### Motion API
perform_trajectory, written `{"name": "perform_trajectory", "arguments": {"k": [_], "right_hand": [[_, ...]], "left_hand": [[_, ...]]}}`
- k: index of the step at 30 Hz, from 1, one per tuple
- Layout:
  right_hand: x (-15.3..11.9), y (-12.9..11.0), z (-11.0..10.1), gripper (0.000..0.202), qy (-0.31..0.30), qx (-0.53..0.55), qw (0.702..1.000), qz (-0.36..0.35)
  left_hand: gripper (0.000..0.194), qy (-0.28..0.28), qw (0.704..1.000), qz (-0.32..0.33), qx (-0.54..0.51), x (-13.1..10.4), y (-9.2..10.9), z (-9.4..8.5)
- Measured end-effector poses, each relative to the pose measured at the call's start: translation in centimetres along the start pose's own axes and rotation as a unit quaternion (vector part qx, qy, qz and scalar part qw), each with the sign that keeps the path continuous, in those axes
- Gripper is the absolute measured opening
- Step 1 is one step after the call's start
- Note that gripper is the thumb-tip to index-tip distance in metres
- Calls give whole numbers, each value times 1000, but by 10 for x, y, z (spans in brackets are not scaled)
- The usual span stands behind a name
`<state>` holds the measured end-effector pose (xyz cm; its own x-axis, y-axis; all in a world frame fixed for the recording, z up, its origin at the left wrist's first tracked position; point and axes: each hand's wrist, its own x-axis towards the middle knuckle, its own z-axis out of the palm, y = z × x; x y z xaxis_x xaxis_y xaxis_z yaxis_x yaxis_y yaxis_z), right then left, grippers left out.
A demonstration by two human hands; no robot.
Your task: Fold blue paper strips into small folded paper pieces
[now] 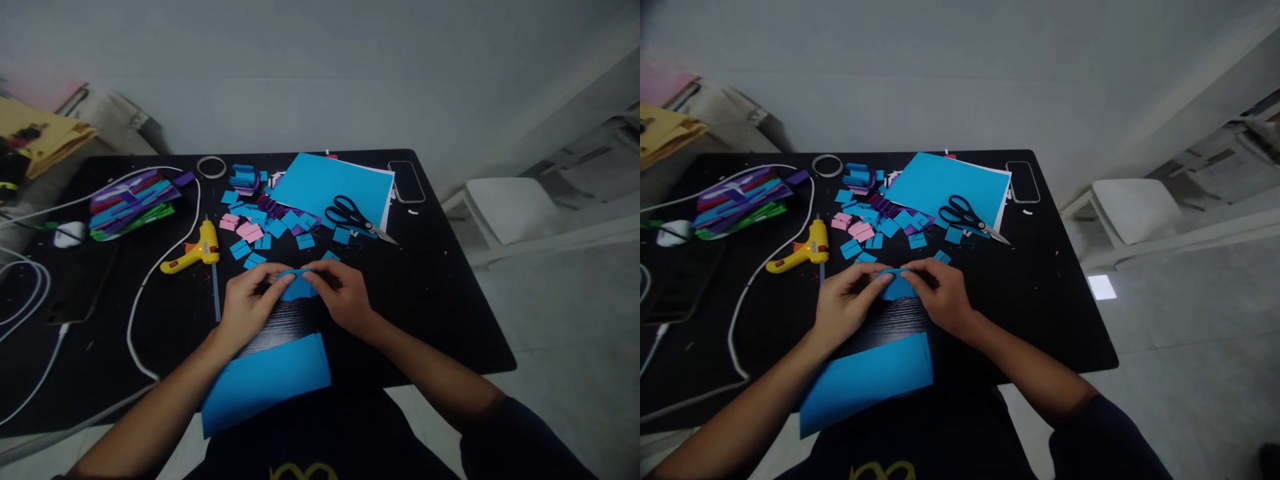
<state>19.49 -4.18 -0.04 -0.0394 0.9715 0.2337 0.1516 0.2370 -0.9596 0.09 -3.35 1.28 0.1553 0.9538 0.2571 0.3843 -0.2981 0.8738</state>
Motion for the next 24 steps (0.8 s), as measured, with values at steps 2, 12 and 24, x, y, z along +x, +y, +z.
{"name": "perform_trajectory", "arguments": {"k": [2,12,24], "right_hand": [[0,0,0,10,0,1,1000,-9],[1,0,0,8,-1,3,1000,-20],[1,3,3,10,-1,36,999,31]], "left_hand": [[9,-1,1000,-13,-15,1,2,0],[11,-18,1000,-10,-15,3,1,-4],[10,-16,997,59,46,1,-5,-1]]}}
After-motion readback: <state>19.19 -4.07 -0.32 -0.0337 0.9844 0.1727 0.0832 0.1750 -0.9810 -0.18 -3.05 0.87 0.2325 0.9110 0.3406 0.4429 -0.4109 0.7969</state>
